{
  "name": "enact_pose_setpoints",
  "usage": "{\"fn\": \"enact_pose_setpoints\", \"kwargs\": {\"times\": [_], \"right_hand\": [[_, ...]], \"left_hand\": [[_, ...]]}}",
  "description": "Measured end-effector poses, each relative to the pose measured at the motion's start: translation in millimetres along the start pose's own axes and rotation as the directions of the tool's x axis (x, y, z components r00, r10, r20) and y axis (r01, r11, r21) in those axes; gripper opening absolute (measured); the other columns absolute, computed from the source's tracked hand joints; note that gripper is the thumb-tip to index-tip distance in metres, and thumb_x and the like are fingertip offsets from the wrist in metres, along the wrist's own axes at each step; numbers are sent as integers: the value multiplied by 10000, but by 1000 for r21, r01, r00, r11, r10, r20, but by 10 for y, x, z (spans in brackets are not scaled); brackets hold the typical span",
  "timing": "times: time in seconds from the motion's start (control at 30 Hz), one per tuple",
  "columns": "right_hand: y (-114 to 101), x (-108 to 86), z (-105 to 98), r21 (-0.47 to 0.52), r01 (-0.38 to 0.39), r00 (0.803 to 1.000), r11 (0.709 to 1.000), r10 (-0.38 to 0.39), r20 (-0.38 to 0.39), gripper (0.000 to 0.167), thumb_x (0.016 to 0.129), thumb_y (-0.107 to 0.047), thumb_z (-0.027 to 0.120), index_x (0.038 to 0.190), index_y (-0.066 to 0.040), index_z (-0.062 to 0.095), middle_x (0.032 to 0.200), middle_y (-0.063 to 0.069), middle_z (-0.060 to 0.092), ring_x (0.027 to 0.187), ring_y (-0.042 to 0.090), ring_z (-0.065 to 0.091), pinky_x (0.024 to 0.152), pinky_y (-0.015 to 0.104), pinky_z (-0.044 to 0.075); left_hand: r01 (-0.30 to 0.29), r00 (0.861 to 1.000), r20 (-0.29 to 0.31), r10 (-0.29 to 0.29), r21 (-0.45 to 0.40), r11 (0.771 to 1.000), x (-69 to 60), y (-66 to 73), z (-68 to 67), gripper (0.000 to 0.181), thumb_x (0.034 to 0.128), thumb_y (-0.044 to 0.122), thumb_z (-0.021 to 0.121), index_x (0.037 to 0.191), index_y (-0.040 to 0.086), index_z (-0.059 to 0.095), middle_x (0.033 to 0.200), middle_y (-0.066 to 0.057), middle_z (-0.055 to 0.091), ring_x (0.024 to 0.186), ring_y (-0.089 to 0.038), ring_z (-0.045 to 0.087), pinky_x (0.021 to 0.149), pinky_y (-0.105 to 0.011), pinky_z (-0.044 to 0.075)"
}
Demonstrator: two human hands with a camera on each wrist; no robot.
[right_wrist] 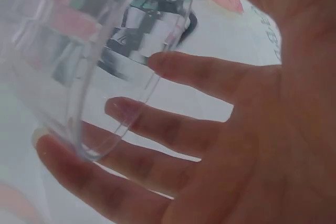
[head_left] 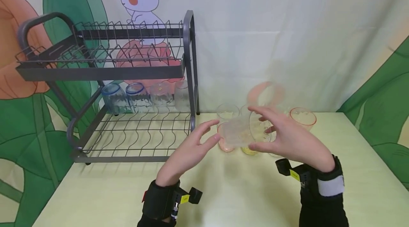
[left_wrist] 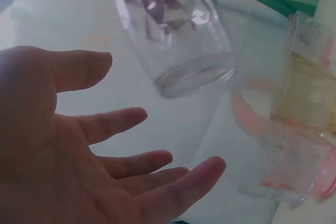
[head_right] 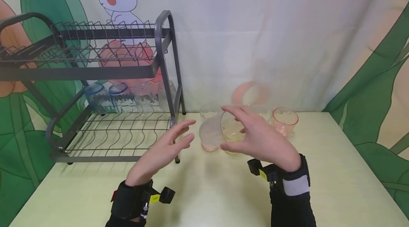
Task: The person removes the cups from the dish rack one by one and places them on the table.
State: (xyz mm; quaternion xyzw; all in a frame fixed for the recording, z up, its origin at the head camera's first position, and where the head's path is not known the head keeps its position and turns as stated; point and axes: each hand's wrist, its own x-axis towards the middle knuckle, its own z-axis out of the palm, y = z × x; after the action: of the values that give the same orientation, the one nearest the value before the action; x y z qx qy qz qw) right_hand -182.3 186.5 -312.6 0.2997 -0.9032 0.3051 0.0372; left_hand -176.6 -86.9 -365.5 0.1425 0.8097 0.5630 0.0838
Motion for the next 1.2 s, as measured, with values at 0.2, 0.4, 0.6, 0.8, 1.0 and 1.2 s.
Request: {"fn": "enact_pose_setpoints", "kwargs": {"times": [0.2, 0.4, 0.6, 0.8, 1.0, 1.2], "right_hand": [[121, -133, -183, 16, -91, 995, 996, 92, -24, 864, 807, -531, 753, 1515, -253, 343, 1466, 29, 418, 1064, 267, 622, 829, 421, 546], [245, -299, -355, 50, -199, 976, 979, 202, -77, 852, 819, -475, 767, 1520, -287, 321, 1471, 25, 406, 1175, 304, 539, 864, 499, 511], [401, -410, -468, -1, -280, 953, 960, 278, -123, 864, 837, -477, 749, 1535, -247, 295, 1501, 83, 358, 1225, 352, 479, 883, 545, 473], [518, -501, -552, -67, -374, 922, 925, 363, -136, 896, 851, -518, 714, 1547, -183, 261, 1481, 185, 315, 1210, 405, 459, 831, 588, 468], [589, -538, -581, -124, -395, 914, 910, 376, -153, 877, 861, -522, 703, 1518, -106, 298, 1397, 263, 356, 1139, 437, 493, 782, 573, 467], [734, -550, -592, -157, -478, 878, 864, 468, -100, 950, 875, -555, 662, 1509, 14, 240, 1370, 380, 318, 1149, 510, 436, 798, 600, 442]], "left_hand": [[-46, 999, -14, 47, 65, 997, -120, 37, -235, 494, 992, 449, 546, 1451, 299, 444, 1505, 76, 359, 1398, -180, 307, 1087, -553, 298], [-31, 999, -24, 33, 56, 998, -186, 42, -387, 515, 978, 487, 550, 1449, 315, 437, 1443, 105, 434, 1347, -135, 370, 1088, -533, 299], [-19, 999, -28, 22, 91, 996, -199, -5, -516, 489, 989, 470, 538, 1442, 304, 453, 1438, 51, 453, 1328, -160, 399, 1070, -527, 331], [-23, 999, -31, 29, 187, 982, -128, 56, -726, 484, 1003, 459, 517, 1426, 226, 488, 1410, -12, 485, 1295, -216, 436, 1048, -536, 359], [18, 994, -109, 10, 258, 966, 33, 186, -966, 463, 1024, 409, 499, 1424, 177, 483, 1353, -43, 526, 1228, -251, 494, 954, -479, 468], [8, 985, -166, 48, 320, 948, 206, 241, -1178, 435, 1039, 352, 488, 1423, 149, 480, 1353, -103, 520, 1255, -301, 463, 952, -490, 457]]}}
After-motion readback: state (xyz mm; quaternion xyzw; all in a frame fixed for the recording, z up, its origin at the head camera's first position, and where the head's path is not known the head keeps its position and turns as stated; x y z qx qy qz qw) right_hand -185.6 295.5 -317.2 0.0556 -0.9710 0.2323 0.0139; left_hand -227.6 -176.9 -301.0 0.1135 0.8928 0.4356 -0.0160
